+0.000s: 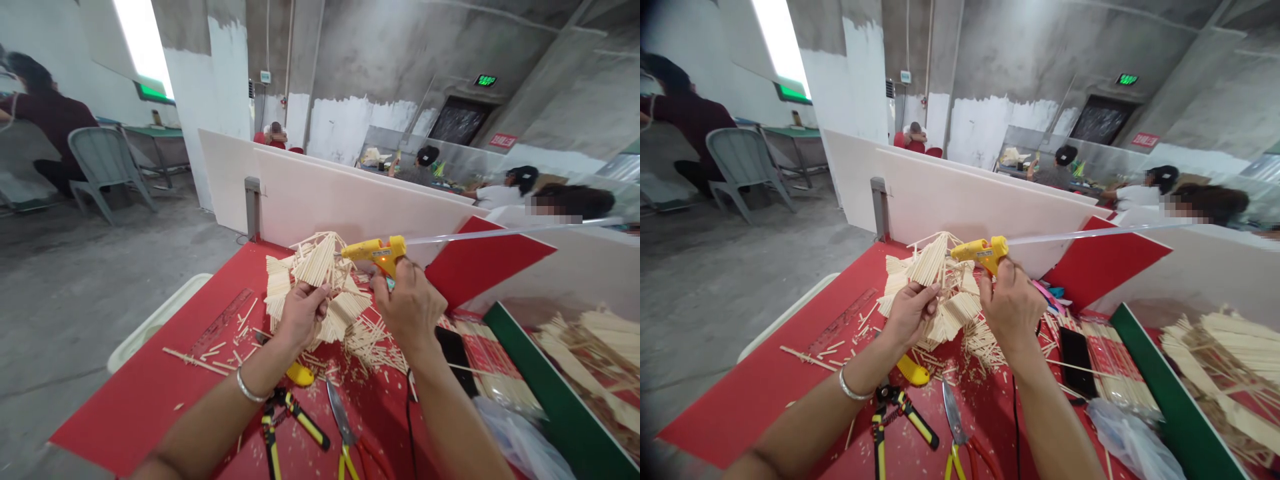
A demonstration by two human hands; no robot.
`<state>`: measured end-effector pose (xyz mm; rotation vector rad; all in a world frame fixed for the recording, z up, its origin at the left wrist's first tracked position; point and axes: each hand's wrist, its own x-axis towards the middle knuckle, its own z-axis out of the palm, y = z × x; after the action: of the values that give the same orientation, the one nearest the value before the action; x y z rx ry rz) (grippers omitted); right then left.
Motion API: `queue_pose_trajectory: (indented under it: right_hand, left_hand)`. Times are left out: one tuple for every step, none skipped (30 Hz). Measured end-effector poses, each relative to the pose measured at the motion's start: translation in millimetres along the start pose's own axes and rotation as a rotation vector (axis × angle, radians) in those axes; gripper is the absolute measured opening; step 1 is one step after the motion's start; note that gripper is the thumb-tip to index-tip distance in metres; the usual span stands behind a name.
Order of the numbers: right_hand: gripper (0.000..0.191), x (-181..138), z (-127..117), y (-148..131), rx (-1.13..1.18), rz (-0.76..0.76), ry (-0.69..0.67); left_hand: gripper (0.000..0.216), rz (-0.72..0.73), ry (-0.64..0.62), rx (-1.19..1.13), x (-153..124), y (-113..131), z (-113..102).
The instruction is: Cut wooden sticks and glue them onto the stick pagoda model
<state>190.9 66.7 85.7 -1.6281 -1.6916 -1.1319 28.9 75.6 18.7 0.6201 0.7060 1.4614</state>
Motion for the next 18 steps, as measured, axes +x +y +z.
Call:
queue_pose_trajectory:
  right_hand:
    - [0.038,-0.9,0.2,0.1,0.002,0.000,0.002]
    - [0.038,-1.8,0.2,0.2,0.008,-0.003,0.007]
    - [0.038,-2.6,-0.1,0.5,0.015,-0.005,0.014]
    - [0.038,-3.1,-0.7,0.7,0.022,-0.004,0.022]
    - [0.038,-3.3,-1.5,1.0,0.028,0.000,0.032]
    - [0.038,-3.3,-2.4,1.1,0.030,0.005,0.044]
    - [0.038,-3.1,-3.3,1.2,0.031,0.008,0.058]
    - [0.038,-2.8,-4.1,1.2,0.031,0.008,0.072]
    - [0.038,-2.5,-4.7,1.0,0.032,0.004,0.087]
    - [0.038,-2.2,-5.0,0.7,0.034,-0.004,0.100]
    - [0.036,-2.0,-5.0,0.3,0.036,-0.013,0.108]
    - [0.035,-1.9,-4.6,-0.3,0.040,-0.022,0.112]
    - [0.034,-2.0,-3.9,-0.9,0.043,-0.028,0.111]
    - [0.033,-2.2,-3.0,-1.7,0.046,-0.028,0.106]
    - [0.033,-2.6,-1.9,-2.4,0.048,-0.023,0.097]
    - [0.034,-3.0,-0.9,-3.0,0.051,-0.015,0.086]
    - [0.034,-3.5,0.1,-3.5,0.055,-0.008,0.076]
    - [0.035,-4.1,0.8,-3.8,0.058,-0.003,0.068]
  left_hand:
    - [0.031,0.010,0.002,0.024,0.4,-0.3,0.3]
    - [0.030,0.020,0.008,0.041,0.7,-0.3,0.8]
    - [0.030,0.029,0.017,0.048,0.8,0.0,1.7]
    - [0.030,0.037,0.029,0.043,0.8,0.5,2.8]
    - [0.030,0.042,0.042,0.031,0.6,1.2,4.0]
    - [0.030,0.041,0.052,0.017,0.3,2.0,5.2]
    - [0.030,0.038,0.056,0.002,0.0,2.6,6.3]
    - [0.030,0.034,0.058,-0.011,-0.3,3.1,7.1]
    - [0.030,0.029,0.058,-0.019,-0.6,3.4,7.7]
    - [0.031,0.029,0.059,-0.023,-0.7,3.4,8.0]
    - [0.031,0.031,0.061,-0.024,-0.5,3.2,8.0]
    - [0.030,0.034,0.062,-0.024,-0.2,2.8,7.8]
    - [0.030,0.036,0.061,-0.022,0.4,2.2,7.4]
    - [0.029,0.038,0.058,-0.021,1.1,1.6,6.9]
    - [0.029,0.038,0.053,-0.021,1.8,1.0,6.5]
    - [0.028,0.037,0.048,-0.023,2.6,0.4,6.0]
    - [0.027,0.036,0.046,-0.024,3.2,-0.2,5.7]
    - [0.027,0.036,0.046,-0.026,3.7,-0.6,5.5]
